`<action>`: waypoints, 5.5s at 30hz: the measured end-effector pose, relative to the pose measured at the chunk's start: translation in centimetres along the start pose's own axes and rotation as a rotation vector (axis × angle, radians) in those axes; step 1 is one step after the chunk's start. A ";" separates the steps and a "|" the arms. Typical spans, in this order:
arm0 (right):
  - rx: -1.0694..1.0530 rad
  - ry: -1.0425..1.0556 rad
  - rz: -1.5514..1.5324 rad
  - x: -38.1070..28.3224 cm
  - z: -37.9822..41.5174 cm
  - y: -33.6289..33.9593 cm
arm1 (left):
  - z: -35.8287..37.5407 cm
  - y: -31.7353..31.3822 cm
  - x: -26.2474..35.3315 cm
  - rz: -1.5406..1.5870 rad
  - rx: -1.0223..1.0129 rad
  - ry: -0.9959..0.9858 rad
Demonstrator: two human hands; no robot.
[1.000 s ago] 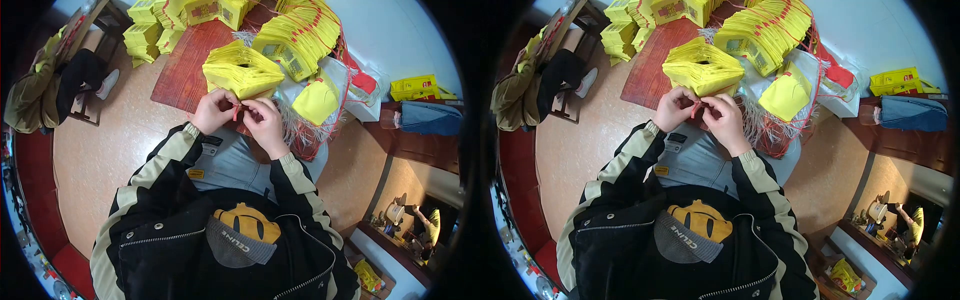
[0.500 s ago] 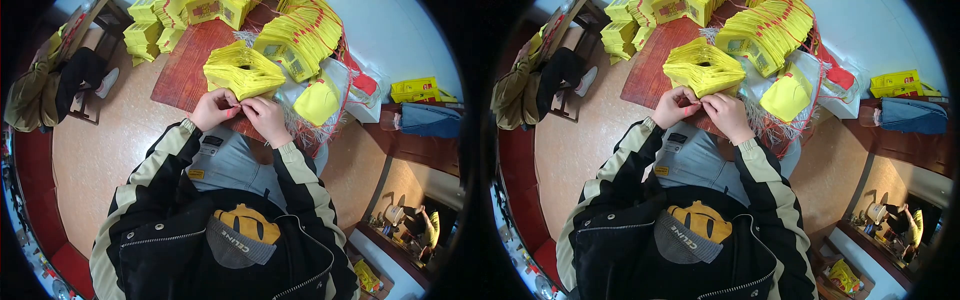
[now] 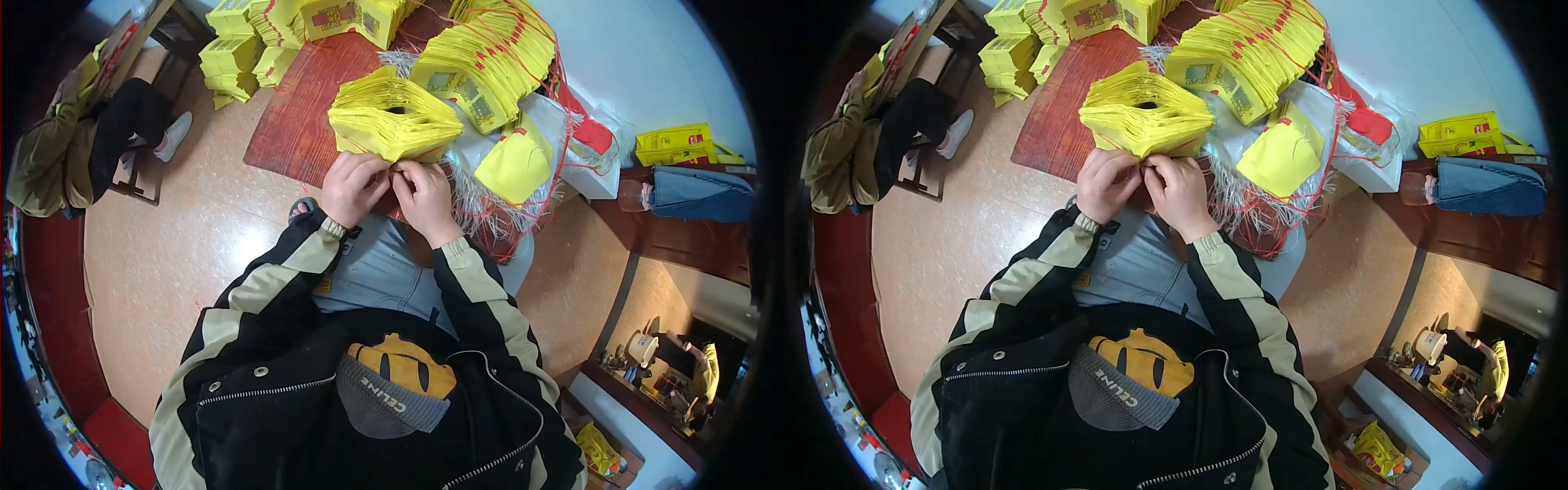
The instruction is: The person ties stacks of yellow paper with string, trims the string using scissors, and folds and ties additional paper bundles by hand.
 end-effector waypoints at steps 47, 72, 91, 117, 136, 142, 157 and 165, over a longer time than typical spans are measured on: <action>-0.030 -0.799 -0.988 4.2 3.0 -3.6 | 1.2 0.2 -2.6 0.107 -0.160 0.323; -0.049 -0.805 -0.802 4.9 3.4 -3.1 | 1.9 0.4 -5.5 0.226 -0.301 0.454; 0.172 -0.794 -0.937 5.1 3.0 -1.7 | 4.8 -1.5 -7.1 0.424 -0.328 0.777; 0.208 -0.808 -1.004 6.0 3.6 -2.7 | 6.1 -3.4 -7.6 0.640 -0.180 0.863; 0.210 -0.794 -1.021 5.8 3.3 -2.5 | 7.1 0.3 -9.7 0.523 -0.103 1.029; 0.202 -0.780 -0.963 5.5 2.8 -2.3 | 6.4 1.1 -10.2 0.229 -0.156 0.825; 0.194 -0.781 -0.992 5.8 2.9 -2.5 | 1.5 2.6 -4.8 0.022 -0.286 0.437; 0.198 -0.781 -1.019 5.3 2.8 -2.5 | 2.3 3.0 -6.0 -0.076 -0.385 0.549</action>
Point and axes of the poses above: each hand's wrist, its own z-axis away from the middle knuckle, its own y-axis out of the back of the hand, x = y × z, the point moved 9 cm from there along -z, towards the middle knuckle, and after that the axes turned 3 degrees about x, right-handed, at the moved point
